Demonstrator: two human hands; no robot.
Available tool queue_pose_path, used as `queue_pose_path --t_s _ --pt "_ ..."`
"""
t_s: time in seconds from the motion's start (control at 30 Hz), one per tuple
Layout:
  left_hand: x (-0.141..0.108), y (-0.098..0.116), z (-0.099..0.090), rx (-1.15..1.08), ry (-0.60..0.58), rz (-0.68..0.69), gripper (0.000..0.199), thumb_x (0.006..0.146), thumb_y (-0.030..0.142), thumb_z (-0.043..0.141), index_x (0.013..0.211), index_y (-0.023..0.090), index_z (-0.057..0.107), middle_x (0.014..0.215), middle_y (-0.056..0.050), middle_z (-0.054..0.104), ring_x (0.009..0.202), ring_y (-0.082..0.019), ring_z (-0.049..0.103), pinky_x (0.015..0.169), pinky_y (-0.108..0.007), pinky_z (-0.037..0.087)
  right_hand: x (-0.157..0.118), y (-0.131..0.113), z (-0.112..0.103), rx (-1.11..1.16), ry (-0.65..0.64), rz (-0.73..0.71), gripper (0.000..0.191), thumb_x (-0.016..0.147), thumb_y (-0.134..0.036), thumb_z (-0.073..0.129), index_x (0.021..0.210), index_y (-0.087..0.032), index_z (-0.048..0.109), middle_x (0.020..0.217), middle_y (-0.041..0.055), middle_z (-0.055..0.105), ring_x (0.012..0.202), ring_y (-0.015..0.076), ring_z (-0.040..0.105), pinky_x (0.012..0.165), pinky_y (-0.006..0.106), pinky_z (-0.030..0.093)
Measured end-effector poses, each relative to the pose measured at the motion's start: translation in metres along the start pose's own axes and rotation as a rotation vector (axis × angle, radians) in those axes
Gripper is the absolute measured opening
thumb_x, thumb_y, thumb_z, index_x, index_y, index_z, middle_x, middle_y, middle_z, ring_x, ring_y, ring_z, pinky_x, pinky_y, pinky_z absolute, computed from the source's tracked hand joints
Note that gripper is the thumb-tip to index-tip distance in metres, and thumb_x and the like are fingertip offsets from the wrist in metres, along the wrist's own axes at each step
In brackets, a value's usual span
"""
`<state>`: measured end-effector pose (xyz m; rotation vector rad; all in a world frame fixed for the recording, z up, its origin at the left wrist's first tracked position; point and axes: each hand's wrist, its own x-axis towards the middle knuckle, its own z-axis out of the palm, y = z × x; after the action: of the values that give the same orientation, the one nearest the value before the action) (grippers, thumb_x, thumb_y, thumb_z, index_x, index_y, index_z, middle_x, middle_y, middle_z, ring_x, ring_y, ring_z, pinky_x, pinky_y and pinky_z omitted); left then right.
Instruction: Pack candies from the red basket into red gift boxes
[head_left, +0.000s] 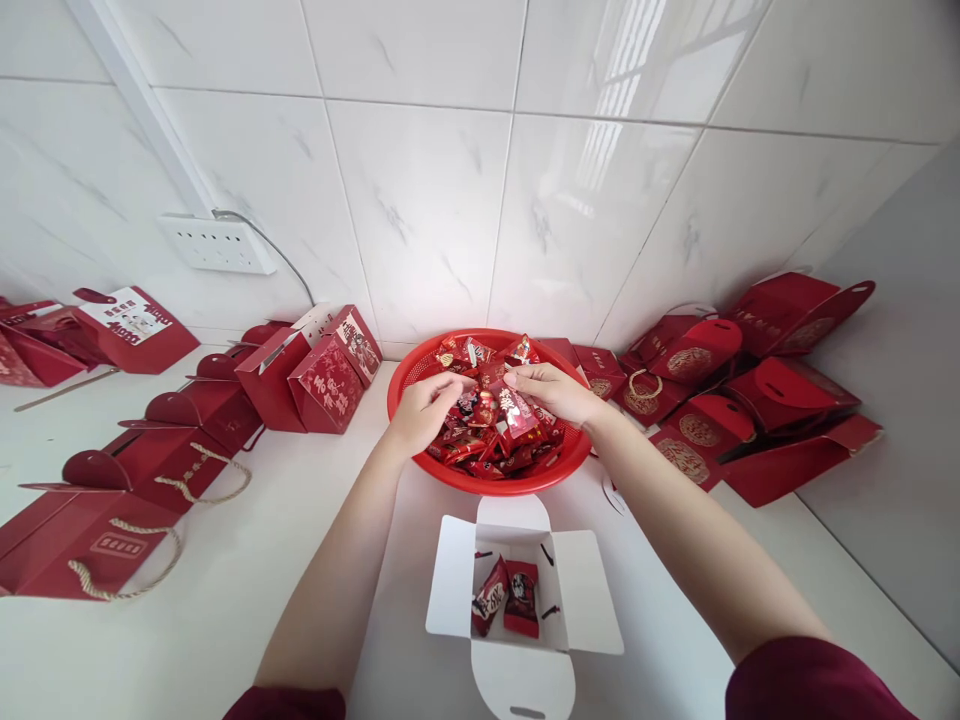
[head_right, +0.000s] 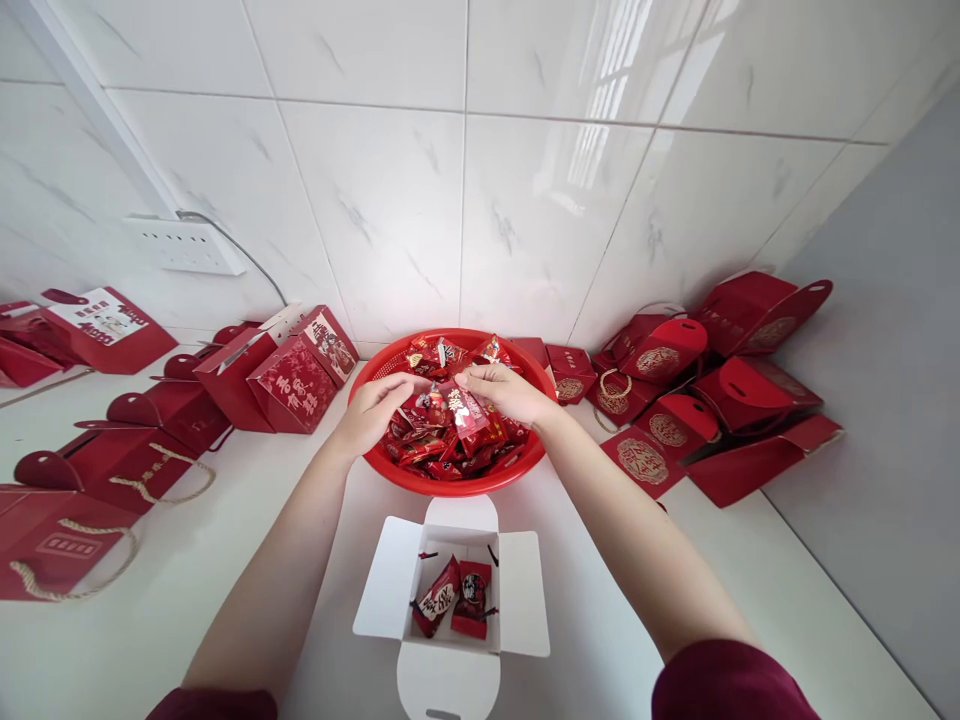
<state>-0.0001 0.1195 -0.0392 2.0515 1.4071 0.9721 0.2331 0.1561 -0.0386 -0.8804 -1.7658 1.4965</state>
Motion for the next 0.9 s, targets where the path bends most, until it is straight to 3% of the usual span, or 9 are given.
queue_pose_path --t_s 0.1,0.2,0.4,0.53,0.63,0.77,0.9 --pt "-0.005 0.017 0.007 -0.406 -0.243 -0.015 0.040 0.090 0.048 0.058 0.118 0.019 0.065 0.113 -0.007 0.073 0.104 -0.024 0.069 0.089 -0.034 0.056 -0.005 -0.001 0.007 0.183 0.105 -0.009 0.042 0.080 -0.057 0.069 0.095 -0.019 0.072 0.081 0.0046 0.071 0.071 0.0181 0.066 0.069 0.031 0.054" --pt "-0.008 0.020 0.013 -0.528 -0.348 -0.157 0.043 0.082 0.049 0.070 0.110 0.017 0.067 0.105 -0.009 0.075 0.090 -0.024 0.074 0.079 -0.035 0.060 -0.009 -0.002 0.010 0.284 0.180 -0.014 0.040 0.080 -0.056 0.069 0.098 -0.020 0.071 0.086 0.0054 0.072 0.077 0.0194 0.067 0.074 0.033 0.055" --pt "-0.004 0.008 0.002 -0.399 -0.270 -0.219 0.035 0.081 0.049 0.069 0.083 0.015 0.067 0.080 -0.007 0.075 0.077 -0.025 0.076 0.065 -0.032 0.061 -0.018 0.003 0.010 0.227 0.327 0.054 0.038 0.083 -0.053 0.066 0.098 -0.018 0.068 0.083 0.0055 0.072 0.065 0.0150 0.064 0.062 0.028 0.053" --pt "-0.006 0.010 -0.007 -0.336 -0.172 -0.206 0.035 0.080 0.049 0.070 0.082 0.014 0.070 0.076 -0.007 0.074 0.075 -0.025 0.075 0.066 -0.033 0.061 -0.033 0.006 0.012 0.187 0.407 0.068 0.039 0.088 -0.043 0.063 0.119 -0.021 0.057 0.112 0.0083 0.070 0.069 0.0108 0.066 0.059 0.022 0.050" --pt "-0.014 0.026 -0.007 -0.222 -0.106 -0.112 0.033 0.080 0.046 0.071 0.085 0.014 0.074 0.076 -0.006 0.075 0.071 -0.022 0.073 0.066 -0.031 0.059 -0.051 0.006 0.014 0.118 0.415 0.063 0.036 0.088 -0.043 0.061 0.117 -0.021 0.057 0.120 0.0081 0.067 0.073 0.0097 0.066 0.059 0.021 0.049" --pt "-0.031 0.057 -0.002 0.020 -0.034 0.080 0.021 0.079 0.037 0.072 0.089 0.020 0.078 0.075 -0.002 0.072 0.063 -0.014 0.065 0.060 -0.025 0.052 -0.079 -0.002 0.018 0.093 0.433 0.011 0.034 0.087 -0.046 0.063 0.110 -0.021 0.061 0.113 0.0059 0.068 0.072 0.0098 0.064 0.061 0.021 0.049" --pt "-0.058 0.075 0.004 0.077 -0.092 0.269 0.024 0.086 0.025 0.062 0.106 0.027 0.076 0.094 -0.002 0.068 0.063 -0.010 0.060 0.059 -0.023 0.049 -0.105 -0.015 0.021 0.047 0.437 -0.053 0.030 0.090 -0.047 0.061 0.108 -0.023 0.063 0.110 0.0046 0.068 0.075 0.0116 0.064 0.062 0.022 0.048"
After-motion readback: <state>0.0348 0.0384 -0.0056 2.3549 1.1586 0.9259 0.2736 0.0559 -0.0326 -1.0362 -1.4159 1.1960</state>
